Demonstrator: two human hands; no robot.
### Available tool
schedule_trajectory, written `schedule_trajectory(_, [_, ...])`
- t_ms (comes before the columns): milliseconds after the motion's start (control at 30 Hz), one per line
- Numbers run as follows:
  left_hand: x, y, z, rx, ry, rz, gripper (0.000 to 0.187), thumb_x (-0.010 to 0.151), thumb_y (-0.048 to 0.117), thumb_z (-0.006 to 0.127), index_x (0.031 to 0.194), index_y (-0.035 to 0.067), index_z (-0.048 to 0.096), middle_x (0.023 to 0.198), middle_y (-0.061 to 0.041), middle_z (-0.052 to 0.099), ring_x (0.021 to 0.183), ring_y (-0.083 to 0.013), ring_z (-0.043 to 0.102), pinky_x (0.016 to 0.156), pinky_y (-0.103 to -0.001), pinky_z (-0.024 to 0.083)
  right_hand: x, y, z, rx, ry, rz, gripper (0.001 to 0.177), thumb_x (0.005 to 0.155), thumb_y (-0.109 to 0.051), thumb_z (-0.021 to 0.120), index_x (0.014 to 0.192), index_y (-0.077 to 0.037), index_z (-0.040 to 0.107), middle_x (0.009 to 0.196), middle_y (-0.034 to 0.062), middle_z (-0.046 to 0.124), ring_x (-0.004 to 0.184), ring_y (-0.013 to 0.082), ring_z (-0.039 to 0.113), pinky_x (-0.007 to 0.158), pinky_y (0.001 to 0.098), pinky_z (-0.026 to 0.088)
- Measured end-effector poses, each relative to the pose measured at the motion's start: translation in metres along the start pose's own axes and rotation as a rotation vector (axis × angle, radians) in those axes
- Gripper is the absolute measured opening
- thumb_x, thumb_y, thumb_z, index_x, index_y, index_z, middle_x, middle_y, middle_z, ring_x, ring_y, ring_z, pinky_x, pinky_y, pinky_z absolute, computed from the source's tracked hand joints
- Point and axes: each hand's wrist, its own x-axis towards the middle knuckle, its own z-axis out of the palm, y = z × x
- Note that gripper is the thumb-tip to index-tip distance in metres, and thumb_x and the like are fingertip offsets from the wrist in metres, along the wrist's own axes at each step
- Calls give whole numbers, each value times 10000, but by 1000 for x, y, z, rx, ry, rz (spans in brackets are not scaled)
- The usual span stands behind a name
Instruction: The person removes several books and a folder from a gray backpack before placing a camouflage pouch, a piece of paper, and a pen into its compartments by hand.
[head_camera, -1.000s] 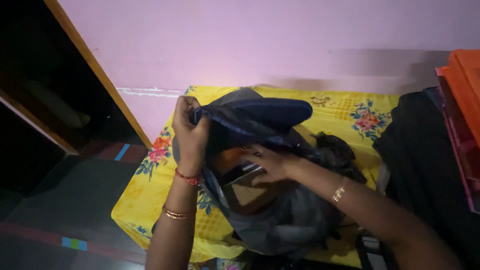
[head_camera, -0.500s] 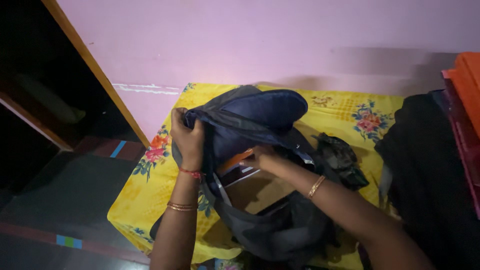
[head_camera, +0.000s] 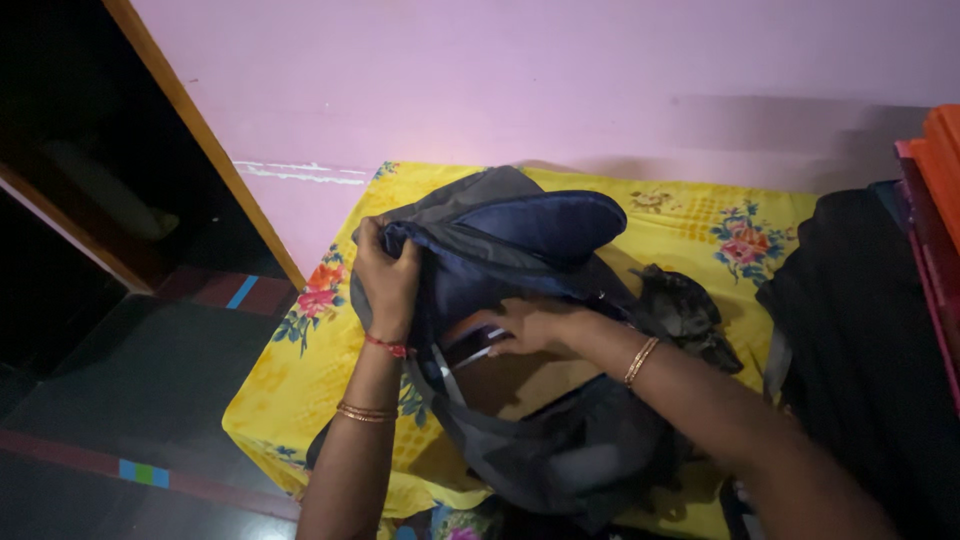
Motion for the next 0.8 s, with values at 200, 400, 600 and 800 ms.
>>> schedule_trajectory(200, [0, 8, -6, -3, -51, -97, 296, 812, -2, 714, 1074, 4, 576, 896, -149, 662, 834, -241, 690, 758, -325, 530, 0, -25, -4, -583, 9, 7, 600, 1050, -500, 423, 1592, -272, 301, 1206, 291, 619, 981, 461, 685, 863, 547, 542])
schedule_trajectory(400, [3, 25, -15, -18, -76, -36, 302, 815, 18, 737, 1062, 5, 565, 903, -144, 660, 838, -262, 680, 770, -343, 534, -7, -14, 1, -1013, 188, -196, 560, 1060, -445, 475, 1403, -10, 555, 1051, 199, 711, 992, 333, 715, 1071, 503, 492])
schedule_trajectory(600, [11, 46, -29, 76, -83, -40, 283, 845, 53, 715, 1085, 12, 571, 905, -169, 664, 832, -303, 689, 752, -362, 533, -3, -9, -9, -417, 970, -175, 318, 942, -376, 583, 1099, -126, 700, 976, 129, 786, 955, 283, 727, 886, 397, 508])
schedule_trajectory(800, [18, 53, -32, 22, -100, 25, 290, 843, 40, 705, 1088, 20, 551, 884, -177, 659, 777, -316, 694, 725, -375, 538, -60, -43, -27, -530, 368, -301, 217, 1025, -155, 540, 1054, 4, 685, 690, 152, 674, 641, 253, 705, 562, 389, 564])
